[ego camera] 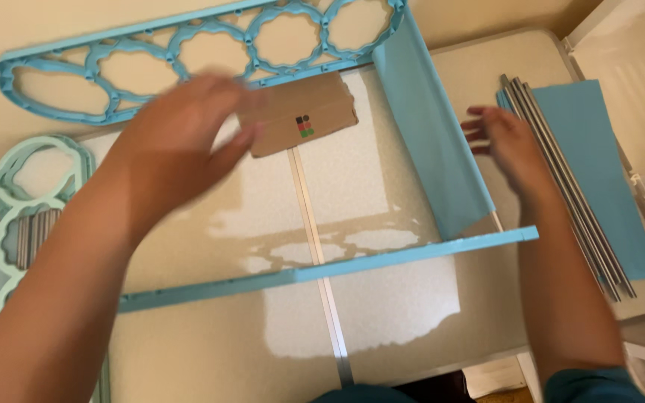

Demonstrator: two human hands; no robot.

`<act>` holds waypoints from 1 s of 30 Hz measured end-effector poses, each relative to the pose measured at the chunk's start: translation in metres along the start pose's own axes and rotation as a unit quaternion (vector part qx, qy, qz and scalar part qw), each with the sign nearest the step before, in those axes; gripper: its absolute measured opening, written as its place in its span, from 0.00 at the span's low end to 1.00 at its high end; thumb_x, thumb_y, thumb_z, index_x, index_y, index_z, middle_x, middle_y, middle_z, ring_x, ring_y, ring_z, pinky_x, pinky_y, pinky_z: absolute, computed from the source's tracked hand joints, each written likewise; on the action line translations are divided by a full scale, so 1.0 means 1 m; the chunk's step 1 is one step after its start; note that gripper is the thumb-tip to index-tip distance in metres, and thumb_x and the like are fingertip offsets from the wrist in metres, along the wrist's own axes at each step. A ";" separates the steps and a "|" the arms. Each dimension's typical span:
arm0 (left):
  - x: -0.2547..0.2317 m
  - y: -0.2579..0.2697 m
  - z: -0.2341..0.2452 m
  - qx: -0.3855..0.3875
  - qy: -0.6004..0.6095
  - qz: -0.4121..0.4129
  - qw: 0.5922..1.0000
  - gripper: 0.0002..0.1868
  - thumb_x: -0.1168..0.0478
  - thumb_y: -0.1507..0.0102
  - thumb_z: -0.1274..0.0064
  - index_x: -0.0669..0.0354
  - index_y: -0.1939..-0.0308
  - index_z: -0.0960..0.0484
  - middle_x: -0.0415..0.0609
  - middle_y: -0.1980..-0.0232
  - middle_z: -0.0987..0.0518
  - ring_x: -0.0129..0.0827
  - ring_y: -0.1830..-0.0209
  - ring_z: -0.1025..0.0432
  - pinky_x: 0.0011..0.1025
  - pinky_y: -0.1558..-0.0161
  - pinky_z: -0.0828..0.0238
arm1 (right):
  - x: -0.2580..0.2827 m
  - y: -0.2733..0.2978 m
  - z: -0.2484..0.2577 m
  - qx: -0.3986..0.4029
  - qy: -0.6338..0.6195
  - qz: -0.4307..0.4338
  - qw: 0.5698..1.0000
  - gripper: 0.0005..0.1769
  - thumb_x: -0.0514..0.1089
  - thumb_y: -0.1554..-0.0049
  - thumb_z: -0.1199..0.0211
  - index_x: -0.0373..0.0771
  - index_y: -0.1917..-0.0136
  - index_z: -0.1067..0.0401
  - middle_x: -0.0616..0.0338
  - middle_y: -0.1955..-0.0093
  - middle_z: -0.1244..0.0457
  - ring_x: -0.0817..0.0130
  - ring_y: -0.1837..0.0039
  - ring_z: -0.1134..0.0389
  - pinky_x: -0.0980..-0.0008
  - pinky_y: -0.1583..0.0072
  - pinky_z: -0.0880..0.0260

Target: The person inserts metal rods into the grommets of a light blue shower curtain, then attaches the curtain to a light blue plastic frame by threading the rods through the frame's slots. The person adjusts the curtain and frame to align the components.

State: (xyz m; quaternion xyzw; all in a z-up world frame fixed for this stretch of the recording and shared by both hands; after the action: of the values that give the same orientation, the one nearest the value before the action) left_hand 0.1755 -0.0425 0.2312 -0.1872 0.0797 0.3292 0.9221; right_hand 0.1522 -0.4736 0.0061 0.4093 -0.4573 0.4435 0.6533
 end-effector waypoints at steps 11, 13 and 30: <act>0.079 -0.162 -0.138 -0.152 -0.177 -0.132 0.963 0.27 0.69 0.39 0.41 0.63 0.34 0.22 0.60 0.31 0.28 0.51 0.32 0.34 0.47 0.37 0.36 | 0.136 -0.065 -0.034 0.044 0.226 0.063 0.971 0.30 0.59 0.34 0.48 0.32 0.32 0.31 0.51 0.43 0.31 0.63 0.45 0.29 0.63 0.47 0.26; 0.085 -0.184 -0.158 -0.122 -0.162 -0.106 0.973 0.31 0.69 0.41 0.42 0.64 0.32 0.24 0.61 0.33 0.28 0.53 0.36 0.33 0.49 0.42 0.35 | 0.139 -0.079 -0.045 0.036 0.279 0.052 0.958 0.31 0.60 0.35 0.46 0.32 0.32 0.31 0.51 0.44 0.31 0.61 0.48 0.28 0.62 0.48 0.27; 0.082 -0.200 -0.201 -0.126 -0.330 -0.069 0.933 0.37 0.65 0.41 0.41 0.57 0.26 0.30 0.51 0.36 0.29 0.44 0.37 0.36 0.45 0.38 0.41 | 0.116 -0.092 -0.067 -0.026 0.310 0.114 0.944 0.26 0.48 0.39 0.34 0.34 0.32 0.30 0.52 0.53 0.30 0.63 0.52 0.29 0.64 0.49 0.29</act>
State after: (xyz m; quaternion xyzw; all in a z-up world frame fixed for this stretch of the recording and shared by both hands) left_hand 0.3617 -0.2179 0.0828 -0.1878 -0.2844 0.3158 0.8855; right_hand 0.2771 -0.4122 0.0890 0.1794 -0.2878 0.6077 0.7181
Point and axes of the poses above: each hand's wrist, its own y-axis away from the middle knuckle, its own z-axis out of the back of the hand, x = y × z, the point moved 4 cm from there along -y, towards the middle knuckle
